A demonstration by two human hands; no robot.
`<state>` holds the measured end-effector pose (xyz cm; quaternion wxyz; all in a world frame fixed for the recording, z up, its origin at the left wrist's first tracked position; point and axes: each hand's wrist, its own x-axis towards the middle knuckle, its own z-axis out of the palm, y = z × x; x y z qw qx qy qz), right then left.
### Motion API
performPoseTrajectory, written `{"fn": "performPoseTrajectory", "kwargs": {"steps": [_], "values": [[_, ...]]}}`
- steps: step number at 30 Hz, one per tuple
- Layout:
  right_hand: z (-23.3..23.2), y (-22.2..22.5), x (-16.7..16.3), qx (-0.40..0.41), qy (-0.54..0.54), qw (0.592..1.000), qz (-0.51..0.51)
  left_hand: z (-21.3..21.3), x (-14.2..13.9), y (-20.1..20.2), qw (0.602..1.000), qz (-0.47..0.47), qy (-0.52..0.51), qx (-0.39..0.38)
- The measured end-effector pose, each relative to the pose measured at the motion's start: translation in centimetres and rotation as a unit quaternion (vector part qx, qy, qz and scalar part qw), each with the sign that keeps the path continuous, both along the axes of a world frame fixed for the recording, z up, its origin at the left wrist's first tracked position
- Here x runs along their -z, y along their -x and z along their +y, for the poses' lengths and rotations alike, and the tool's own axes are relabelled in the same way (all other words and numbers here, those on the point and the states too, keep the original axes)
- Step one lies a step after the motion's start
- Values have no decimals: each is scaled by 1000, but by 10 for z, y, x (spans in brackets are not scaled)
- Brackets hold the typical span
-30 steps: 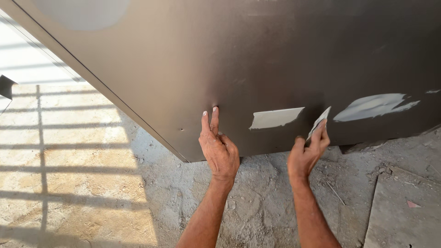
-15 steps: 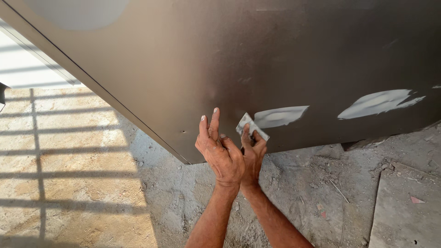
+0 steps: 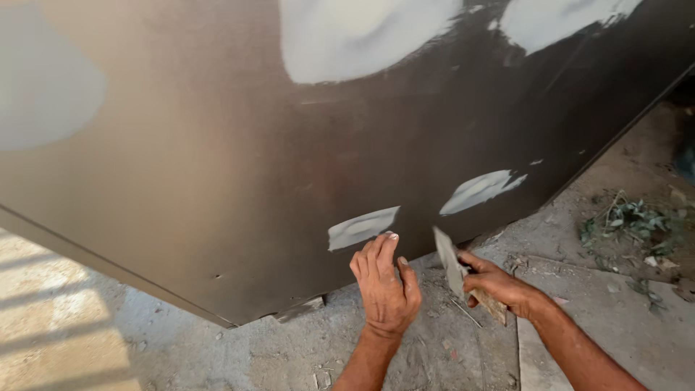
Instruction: The person uses a small putty knife to spread filler over dents and holes on large metal panels, working around the edges and across the faces. They move from panel to panel, smoothing each patched spot until the dents are covered with filler.
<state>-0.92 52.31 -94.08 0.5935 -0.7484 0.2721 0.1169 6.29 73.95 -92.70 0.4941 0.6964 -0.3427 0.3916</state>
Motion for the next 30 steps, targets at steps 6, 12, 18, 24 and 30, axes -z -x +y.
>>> {"fn": "performPoseTrajectory", "kwargs": {"steps": [6,12,18,24,30], "values": [[-107,71,30,324,-189,867,-329,-30,38,-10,977,41,-182,105],[-199,40,-36,338,-50,874,-345,-89,6,3,961,38,-251,112],[-224,2,-79,398,-55,854,-331,-193,-66,11,923,-19,-366,117],[-167,-24,-53,327,250,781,-469,-258,-115,18,910,-22,-413,34],[-227,18,-51,357,48,858,-365,-274,-118,25,908,10,-419,11]]}}
